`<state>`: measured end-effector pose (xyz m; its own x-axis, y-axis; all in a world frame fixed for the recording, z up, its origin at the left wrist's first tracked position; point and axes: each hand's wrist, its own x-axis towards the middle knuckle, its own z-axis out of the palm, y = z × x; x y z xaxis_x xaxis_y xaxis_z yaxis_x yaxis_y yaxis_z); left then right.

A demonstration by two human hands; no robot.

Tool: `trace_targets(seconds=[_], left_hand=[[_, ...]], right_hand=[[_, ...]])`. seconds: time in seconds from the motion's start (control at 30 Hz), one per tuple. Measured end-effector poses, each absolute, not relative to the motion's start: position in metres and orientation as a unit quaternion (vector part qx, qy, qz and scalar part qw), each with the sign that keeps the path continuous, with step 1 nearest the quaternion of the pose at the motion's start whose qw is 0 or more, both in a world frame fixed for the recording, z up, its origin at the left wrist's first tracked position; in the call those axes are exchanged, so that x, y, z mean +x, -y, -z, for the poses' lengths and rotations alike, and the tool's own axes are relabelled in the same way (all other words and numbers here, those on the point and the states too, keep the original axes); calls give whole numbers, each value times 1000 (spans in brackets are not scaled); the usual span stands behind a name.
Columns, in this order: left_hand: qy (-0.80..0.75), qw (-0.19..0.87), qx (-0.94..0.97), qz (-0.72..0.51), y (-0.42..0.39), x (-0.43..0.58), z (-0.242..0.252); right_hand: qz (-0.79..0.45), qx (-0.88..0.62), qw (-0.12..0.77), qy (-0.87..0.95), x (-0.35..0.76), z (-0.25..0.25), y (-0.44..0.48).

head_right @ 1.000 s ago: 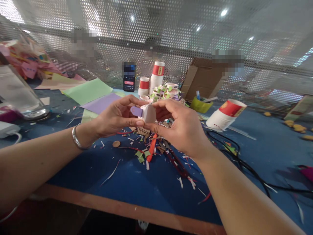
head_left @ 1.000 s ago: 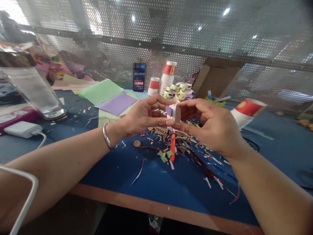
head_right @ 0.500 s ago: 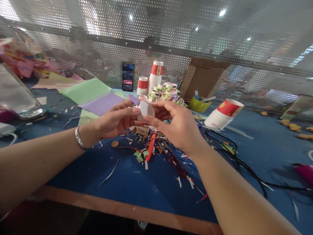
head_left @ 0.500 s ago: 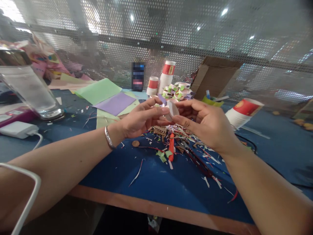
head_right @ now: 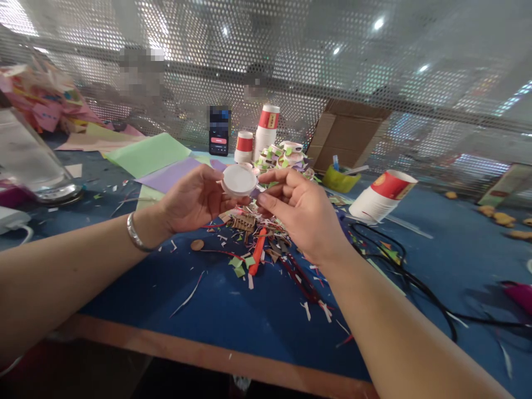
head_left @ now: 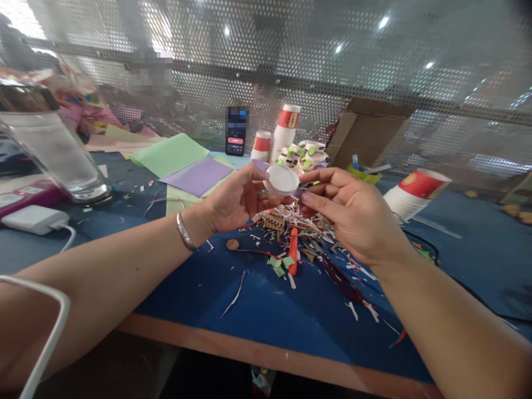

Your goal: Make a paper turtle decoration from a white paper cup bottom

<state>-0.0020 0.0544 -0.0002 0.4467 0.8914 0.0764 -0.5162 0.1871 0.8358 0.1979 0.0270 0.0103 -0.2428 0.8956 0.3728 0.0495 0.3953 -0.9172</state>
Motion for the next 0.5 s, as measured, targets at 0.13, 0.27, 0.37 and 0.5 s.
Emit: trace_targets(seconds=[0.13, 0.27, 0.37, 0.5], left_hand=[[-235, 734, 415, -483, -57, -3, -1], [-227, 759, 415, -448, -59, -2, 2], [-218, 767, 416, -437, -59, -1, 3], [-225, 768, 412, -436, -59, 0, 2]], right_hand=[[-409, -355, 512, 667, 197, -12, -26], [-409, -355, 497, 678, 197, -10, -27], [-400, -364, 487, 686, 198, -9, -27], [-368, -373, 473, 708, 199, -8, -28]])
